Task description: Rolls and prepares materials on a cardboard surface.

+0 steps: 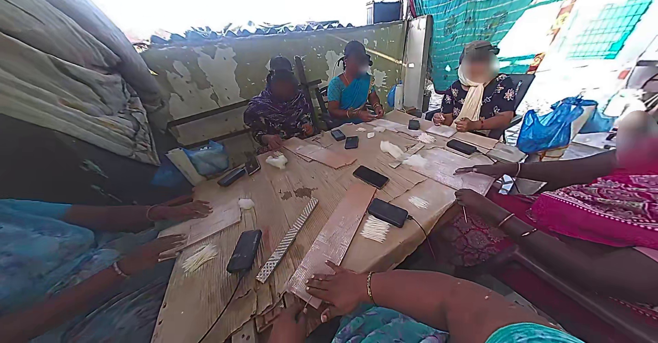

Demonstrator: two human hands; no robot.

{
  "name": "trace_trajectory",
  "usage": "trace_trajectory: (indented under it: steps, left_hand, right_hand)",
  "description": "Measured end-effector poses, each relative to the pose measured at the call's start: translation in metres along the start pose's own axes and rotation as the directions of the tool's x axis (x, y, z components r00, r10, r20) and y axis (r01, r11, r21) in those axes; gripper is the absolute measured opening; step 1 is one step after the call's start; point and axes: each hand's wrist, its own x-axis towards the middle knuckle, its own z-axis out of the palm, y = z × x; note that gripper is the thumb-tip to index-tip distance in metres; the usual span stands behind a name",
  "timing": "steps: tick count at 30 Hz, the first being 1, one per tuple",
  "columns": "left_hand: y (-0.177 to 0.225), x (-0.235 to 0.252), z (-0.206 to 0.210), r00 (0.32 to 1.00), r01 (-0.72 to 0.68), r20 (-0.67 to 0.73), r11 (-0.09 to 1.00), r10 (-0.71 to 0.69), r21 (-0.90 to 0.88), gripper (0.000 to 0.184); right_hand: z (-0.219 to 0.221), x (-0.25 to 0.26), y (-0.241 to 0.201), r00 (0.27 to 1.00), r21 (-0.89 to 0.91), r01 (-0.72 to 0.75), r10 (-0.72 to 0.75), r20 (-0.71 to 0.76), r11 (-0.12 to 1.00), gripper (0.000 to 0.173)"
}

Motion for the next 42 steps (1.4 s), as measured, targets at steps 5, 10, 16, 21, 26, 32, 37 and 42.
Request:
trace_trajectory:
  steps: [5, 10, 16, 21, 26, 32, 37, 42]
  left_hand:
    - [0.008, -0.010, 0.003, 1.000, 0.005, 0.015, 1.000, -0.006, 0.025, 0.031]
    - [0.015, -0.023, 0.004, 1.000, 0.012, -0.008, 0.999, -0.012, 0.053, 0.031]
    - [0.019, -0.036, 0.006, 1.000, 0.003, -0.013, 0.996, -0.002, 0.088, 0.033]
    - [0.020, -0.050, 0.010, 1.000, -0.001, -0.026, 0.995, 0.004, 0.104, 0.032]
    - [0.025, -0.068, 0.004, 0.992, -0.067, -0.099, 0.996, 0.073, 0.063, 0.031]
    - [0.033, -0.097, 0.005, 0.940, -0.293, -0.177, 0.956, 0.290, 0.013, 0.029]
    - [0.034, -0.108, 0.013, 0.837, -0.481, -0.254, 0.873, 0.485, 0.083, 0.026]
    - [0.037, -0.110, 0.015, 0.779, -0.565, -0.232, 0.812, 0.583, 0.144, 0.024]
  right_hand:
    - [0.007, -0.019, -0.007, 1.000, -0.001, 0.001, -0.001, -0.006, 1.000, 0.073]
    - [0.010, -0.032, -0.014, 0.998, 0.011, -0.050, 0.050, 0.026, 0.999, 0.073]
    - [-0.004, -0.044, -0.024, 0.994, -0.020, -0.065, 0.067, 0.091, 0.998, 0.069]
    - [-0.016, -0.053, -0.036, 0.992, -0.032, -0.072, 0.075, 0.106, 0.997, 0.068]
    - [-0.047, -0.055, -0.062, 0.998, -0.054, -0.053, 0.055, 0.020, 0.997, 0.069]
    - [-0.065, -0.075, -0.072, 0.995, -0.111, -0.094, 0.089, -0.041, 0.989, 0.050]
    - [-0.067, -0.104, -0.093, 0.986, -0.043, -0.169, 0.169, -0.019, 0.985, 0.035]
    - [-0.060, -0.125, -0.108, 0.978, -0.021, -0.206, 0.205, -0.046, 0.978, 0.032]
